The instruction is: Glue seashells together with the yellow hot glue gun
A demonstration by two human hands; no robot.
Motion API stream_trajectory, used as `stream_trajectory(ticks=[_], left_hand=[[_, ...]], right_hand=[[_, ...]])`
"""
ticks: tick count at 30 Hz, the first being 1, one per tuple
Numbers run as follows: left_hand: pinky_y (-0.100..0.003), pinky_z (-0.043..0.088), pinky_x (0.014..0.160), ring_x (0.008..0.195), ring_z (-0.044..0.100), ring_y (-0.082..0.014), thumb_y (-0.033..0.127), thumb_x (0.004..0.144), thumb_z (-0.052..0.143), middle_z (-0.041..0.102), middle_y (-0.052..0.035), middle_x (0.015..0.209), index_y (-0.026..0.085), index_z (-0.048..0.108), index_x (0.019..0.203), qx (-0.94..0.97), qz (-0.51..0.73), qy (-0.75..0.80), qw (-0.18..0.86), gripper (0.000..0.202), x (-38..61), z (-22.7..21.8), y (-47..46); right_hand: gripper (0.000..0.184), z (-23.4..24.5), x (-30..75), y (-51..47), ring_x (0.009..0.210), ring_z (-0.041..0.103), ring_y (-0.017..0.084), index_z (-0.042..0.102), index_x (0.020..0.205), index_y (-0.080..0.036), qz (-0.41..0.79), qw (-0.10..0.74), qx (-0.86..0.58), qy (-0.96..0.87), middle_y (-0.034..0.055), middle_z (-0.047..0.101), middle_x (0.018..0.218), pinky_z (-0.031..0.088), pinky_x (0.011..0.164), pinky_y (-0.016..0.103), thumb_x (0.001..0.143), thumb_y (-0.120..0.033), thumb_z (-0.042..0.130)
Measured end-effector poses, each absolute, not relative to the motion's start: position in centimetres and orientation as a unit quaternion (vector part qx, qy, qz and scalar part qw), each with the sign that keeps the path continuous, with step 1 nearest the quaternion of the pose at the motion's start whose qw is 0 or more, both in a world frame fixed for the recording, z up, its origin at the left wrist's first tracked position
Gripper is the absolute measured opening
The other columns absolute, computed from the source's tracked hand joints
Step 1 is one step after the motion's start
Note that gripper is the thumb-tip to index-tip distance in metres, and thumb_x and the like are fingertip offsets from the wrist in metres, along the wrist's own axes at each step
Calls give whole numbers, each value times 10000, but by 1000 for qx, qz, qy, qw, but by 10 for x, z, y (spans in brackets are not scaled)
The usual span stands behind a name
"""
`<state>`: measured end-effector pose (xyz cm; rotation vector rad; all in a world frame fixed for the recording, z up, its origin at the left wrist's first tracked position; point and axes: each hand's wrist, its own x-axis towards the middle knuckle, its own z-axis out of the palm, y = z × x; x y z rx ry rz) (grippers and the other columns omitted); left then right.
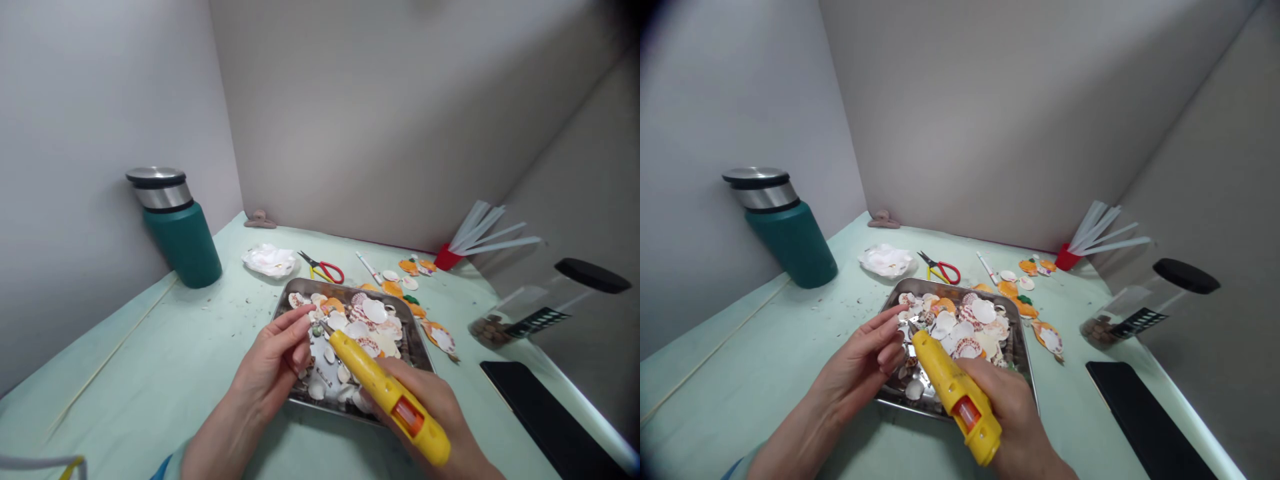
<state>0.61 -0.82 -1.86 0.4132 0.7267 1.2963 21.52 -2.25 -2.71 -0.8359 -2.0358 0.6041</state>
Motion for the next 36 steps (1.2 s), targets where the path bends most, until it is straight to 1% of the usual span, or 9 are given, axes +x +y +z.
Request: stream_trajectory(ticks=[4, 7, 12, 17, 20, 24, 27, 30, 36], left_hand=[[-148, 238, 411, 364, 301, -20, 217, 675, 763, 408, 79, 367, 132, 696, 940, 186, 586, 332, 715, 287, 7, -17, -9], [-149, 242, 413, 365, 305, -19, 222, 679, 760, 414, 79, 379, 131, 691, 934, 190, 587, 330, 714, 280, 8, -17, -8], [-155, 248, 415, 364, 309, -21, 209, 709, 739, 409, 86, 396, 143, 672, 982, 189, 594, 317, 715, 289, 7, -18, -8], [-153, 250, 404, 368, 302, -17, 217, 727, 728, 425, 81, 424, 127, 662, 915, 194, 596, 313, 713, 218, 7, -19, -8], [-147, 251, 398, 371, 300, -10, 222, 727, 730, 468, 73, 480, 132, 640, 882, 183, 600, 314, 712, 201, 8, -17, -8], [-145, 249, 392, 373, 298, -1, 223, 724, 731, 518, 56, 552, 128, 614, 862, 175, 599, 315, 715, 204, 9, -15, -9], [-147, 250, 396, 373, 301, -8, 221, 729, 726, 480, 67, 509, 131, 612, 849, 177, 597, 310, 718, 189, 8, -15, -9], [-149, 250, 400, 372, 299, -15, 213, 723, 727, 428, 81, 457, 127, 615, 839, 182, 592, 308, 722, 183, 8, -15, -9], [-158, 237, 408, 372, 293, -17, 224, 735, 719, 415, 83, 437, 119, 621, 853, 195, 582, 313, 725, 186, 7, -16, -8]], right_hand=[[190, -26, 214, -23, 617, 638, 152, 608, 959, -233, 231, 425, -329, -811, -11, 690, 765, 483, 554, 216, 790, -149, 633], [207, -26, 214, -23, 600, 635, 145, 608, 966, -228, 230, 425, -319, -815, -14, 690, 763, 490, 563, 216, 779, -149, 647], [185, -29, 216, -24, 611, 636, 154, 608, 956, -226, 224, 424, -333, -812, -8, 685, 761, 488, 555, 226, 791, -143, 629], [159, -30, 215, -24, 584, 621, 144, 609, 925, -234, 219, 428, -351, -803, -23, 677, 741, 479, 534, 219, 788, -158, 638], [139, -28, 216, -24, 565, 612, 133, 614, 910, -230, 224, 422, -354, -804, -30, 667, 715, 477, 532, 210, 792, -159, 636], [160, -28, 217, -24, 597, 637, 141, 615, 938, -231, 223, 419, -346, -810, -20, 688, 750, 492, 548, 206, 796, -159, 631], [148, -29, 216, -24, 638, 661, 164, 615, 942, -233, 208, 427, -346, -809, -6, 701, 763, 495, 528, 211, 806, -176, 618], [140, -30, 216, -24, 635, 667, 166, 616, 943, -234, 199, 432, -342, -811, -5, 702, 744, 498, 518, 212, 811, -186, 616], [87, -29, 215, -23, 583, 651, 157, 630, 896, -211, 196, 432, -352, -807, 5, 700, 739, 504, 516, 218, 811, -219, 617]])
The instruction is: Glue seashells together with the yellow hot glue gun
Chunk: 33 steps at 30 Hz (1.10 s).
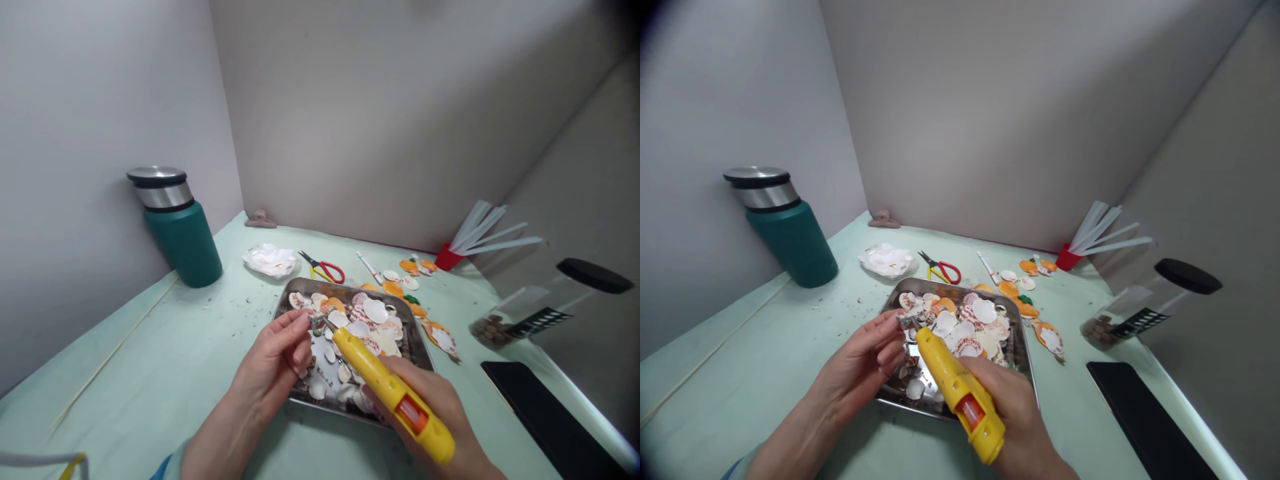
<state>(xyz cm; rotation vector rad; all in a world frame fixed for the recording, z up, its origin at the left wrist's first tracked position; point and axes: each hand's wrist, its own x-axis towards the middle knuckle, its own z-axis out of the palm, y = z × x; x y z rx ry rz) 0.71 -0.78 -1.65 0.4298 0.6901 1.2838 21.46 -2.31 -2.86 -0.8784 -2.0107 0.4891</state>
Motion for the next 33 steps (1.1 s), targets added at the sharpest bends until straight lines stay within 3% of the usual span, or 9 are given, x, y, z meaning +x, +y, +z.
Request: stream_trajectory(ticks=[18, 25, 33], left_hand=[[-148, 232, 406, 369, 293, -14, 215, 733, 720, 405, 84, 416, 131, 664, 872, 206, 584, 324, 715, 172, 6, -18, -9], [-137, 252, 395, 349, 331, -16, 231, 658, 773, 422, 81, 381, 147, 682, 832, 228, 589, 364, 685, 214, 8, -12, -9], [-132, 279, 389, 388, 375, -18, 232, 638, 784, 495, 63, 503, 159, 678, 868, 270, 603, 411, 628, 263, 8, -13, -11]], right_hand=[[103, -26, 214, -23, 534, 582, 120, 615, 867, -217, 220, 413, -364, -805, -35, 639, 670, 466, 517, 201, 779, -168, 640], [71, -22, 212, -24, 557, 609, 138, 627, 872, -199, 223, 409, -370, -804, -6, 671, 708, 477, 524, 215, 805, -203, 603], [76, -19, 213, -25, 537, 615, 139, 635, 849, -195, 213, 411, -367, -807, 0, 677, 685, 483, 508, 215, 812, -217, 573]])
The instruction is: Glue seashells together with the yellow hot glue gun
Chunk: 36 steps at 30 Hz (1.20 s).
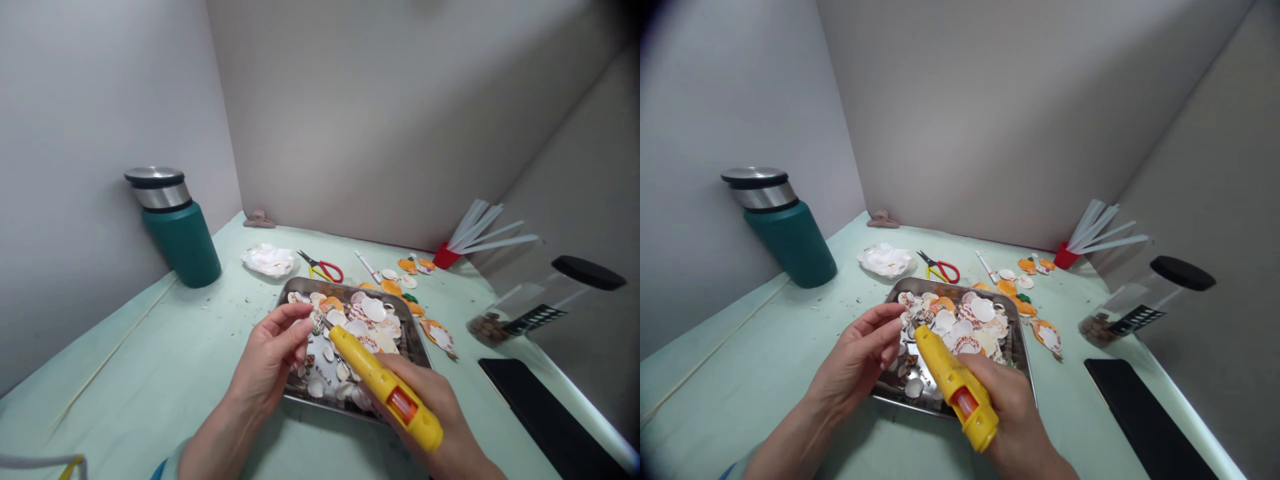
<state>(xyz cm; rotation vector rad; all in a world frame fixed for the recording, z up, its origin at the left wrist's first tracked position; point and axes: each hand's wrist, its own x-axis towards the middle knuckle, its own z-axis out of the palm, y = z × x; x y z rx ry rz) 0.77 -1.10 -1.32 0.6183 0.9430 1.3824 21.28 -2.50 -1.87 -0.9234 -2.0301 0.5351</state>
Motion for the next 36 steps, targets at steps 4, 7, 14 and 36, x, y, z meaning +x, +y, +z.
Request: stream_trajectory(ticks=[4, 7, 14, 36], left_hand=[[-132, 290, 387, 395, 377, -14, 232, 636, 785, 504, 60, 546, 160, 677, 864, 275, 607, 418, 617, 263, 8, -13, -11], [-130, 297, 388, 399, 380, -8, 222, 635, 785, 522, 55, 583, 159, 675, 865, 278, 610, 417, 613, 263, 8, -12, -11], [-127, 278, 382, 378, 358, -14, 232, 656, 772, 458, 77, 478, 156, 665, 866, 262, 607, 399, 635, 247, 8, -12, -11], [-128, 259, 392, 366, 353, -20, 236, 694, 747, 461, 70, 404, 155, 687, 909, 247, 599, 371, 664, 237, 7, -14, -9]], right_hand=[[81, -17, 213, -24, 545, 621, 139, 633, 864, -191, 212, 413, -357, -811, 2, 683, 695, 482, 506, 212, 818, -212, 569], [73, -18, 214, -24, 558, 631, 144, 626, 865, -191, 213, 407, -352, -815, 8, 691, 710, 483, 498, 213, 823, -202, 568], [101, -19, 215, -24, 593, 655, 162, 631, 899, -200, 201, 412, -350, -817, 25, 708, 750, 506, 513, 224, 823, -223, 569], [111, -21, 212, -23, 581, 645, 150, 617, 904, -209, 193, 425, -345, -814, 6, 696, 738, 499, 519, 216, 802, -168, 600]])
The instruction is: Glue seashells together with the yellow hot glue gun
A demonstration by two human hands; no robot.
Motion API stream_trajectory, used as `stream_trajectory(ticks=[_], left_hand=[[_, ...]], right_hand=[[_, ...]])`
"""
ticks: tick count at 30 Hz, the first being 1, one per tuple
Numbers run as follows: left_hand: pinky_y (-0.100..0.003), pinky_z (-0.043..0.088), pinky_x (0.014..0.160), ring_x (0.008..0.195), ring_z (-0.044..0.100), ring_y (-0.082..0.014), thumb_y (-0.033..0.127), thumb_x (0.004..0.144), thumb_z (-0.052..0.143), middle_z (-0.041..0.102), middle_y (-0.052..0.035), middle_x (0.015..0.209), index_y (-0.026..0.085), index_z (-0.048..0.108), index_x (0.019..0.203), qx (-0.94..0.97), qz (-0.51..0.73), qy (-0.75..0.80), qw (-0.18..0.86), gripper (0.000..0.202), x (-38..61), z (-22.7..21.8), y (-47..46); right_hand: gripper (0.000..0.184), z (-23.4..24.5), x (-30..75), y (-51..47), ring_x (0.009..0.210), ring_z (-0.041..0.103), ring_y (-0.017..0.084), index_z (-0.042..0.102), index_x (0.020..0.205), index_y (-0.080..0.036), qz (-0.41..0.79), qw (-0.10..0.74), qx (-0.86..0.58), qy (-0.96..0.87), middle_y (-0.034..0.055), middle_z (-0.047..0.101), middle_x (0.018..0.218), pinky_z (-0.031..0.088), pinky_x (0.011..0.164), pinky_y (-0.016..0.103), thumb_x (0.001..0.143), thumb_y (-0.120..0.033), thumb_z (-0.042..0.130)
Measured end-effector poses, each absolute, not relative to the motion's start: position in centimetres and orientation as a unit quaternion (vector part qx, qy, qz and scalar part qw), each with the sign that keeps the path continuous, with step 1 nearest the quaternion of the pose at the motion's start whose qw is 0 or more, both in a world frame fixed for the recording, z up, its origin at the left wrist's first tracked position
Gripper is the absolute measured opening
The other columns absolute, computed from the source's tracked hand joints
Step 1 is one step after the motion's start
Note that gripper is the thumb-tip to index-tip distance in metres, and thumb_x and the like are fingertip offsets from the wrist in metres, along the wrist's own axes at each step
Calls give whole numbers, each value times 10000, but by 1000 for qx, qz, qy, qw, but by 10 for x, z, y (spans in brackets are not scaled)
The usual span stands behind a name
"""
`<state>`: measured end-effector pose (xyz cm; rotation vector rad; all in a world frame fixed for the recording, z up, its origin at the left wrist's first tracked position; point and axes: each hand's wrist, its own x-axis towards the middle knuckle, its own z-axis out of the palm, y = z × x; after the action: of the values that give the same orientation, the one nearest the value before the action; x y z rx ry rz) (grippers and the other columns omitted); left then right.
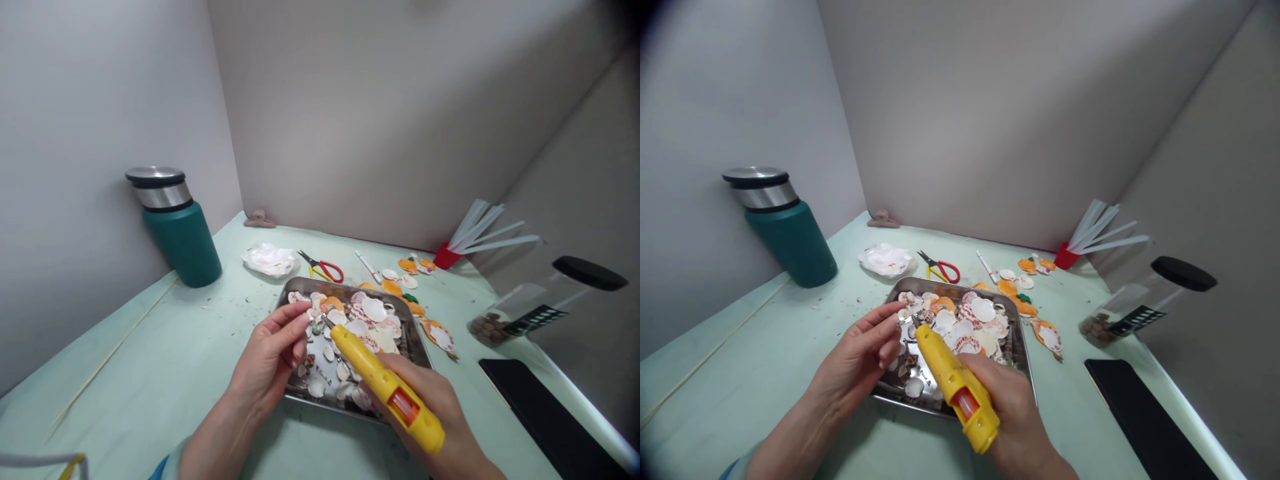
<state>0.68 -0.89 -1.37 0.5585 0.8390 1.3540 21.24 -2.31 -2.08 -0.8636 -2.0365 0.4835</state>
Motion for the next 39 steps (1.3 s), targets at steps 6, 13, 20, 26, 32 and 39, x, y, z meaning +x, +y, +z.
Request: stream_trajectory(ticks=[6, 13, 20, 26, 32, 39], left_hand=[[-131, 263, 391, 357, 352, -23, 255, 721, 727, 462, 67, 389, 138, 687, 930, 251, 587, 370, 675, 242, 7, -15, -9], [-131, 314, 410, 368, 405, -34, 290, 774, 681, 514, 50, 426, 150, 646, 908, 258, 575, 362, 686, 197, 7, -14, -11], [-124, 348, 413, 389, 455, -37, 267, 762, 696, 557, 40, 498, 148, 609, 887, 248, 578, 368, 685, 193, 8, -15, -9], [-123, 391, 425, 423, 497, -42, 241, 753, 706, 585, 22, 545, 133, 628, 882, 245, 584, 360, 685, 185, 6, -16, -9], [-140, 488, 510, 480, 553, -54, 181, 721, 729, 619, -2, 576, 118, 672, 915, 233, 589, 361, 685, 213, 6, -14, -9], [-150, 513, 551, 555, 572, -62, 117, 653, 767, 642, -21, 660, 90, 698, 912, 236, 589, 355, 687, 268, 7, -12, -8]], right_hand=[[114, -19, 214, -24, 577, 650, 155, 618, 921, -204, 200, 422, -332, -820, 9, 698, 725, 504, 522, 218, 810, -200, 590], [121, -22, 214, -24, 623, 667, 175, 611, 921, -213, 196, 420, -338, -819, 22, 713, 765, 504, 524, 223, 806, -179, 601], [122, -21, 215, -23, 618, 659, 171, 610, 932, -206, 203, 412, -336, -822, 25, 709, 768, 495, 524, 228, 811, -192, 602], [119, -23, 215, -24, 551, 592, 133, 605, 914, -202, 211, 412, -342, -818, -12, 649, 688, 467, 515, 219, 799, -171, 614], [101, -20, 213, -24, 530, 584, 126, 603, 907, -208, 198, 429, -332, -816, -20, 641, 664, 459, 495, 207, 810, -184, 597], [80, -19, 211, -24, 549, 612, 132, 603, 896, -210, 193, 425, -334, -819, -12, 668, 683, 474, 506, 198, 821, -187, 588]])
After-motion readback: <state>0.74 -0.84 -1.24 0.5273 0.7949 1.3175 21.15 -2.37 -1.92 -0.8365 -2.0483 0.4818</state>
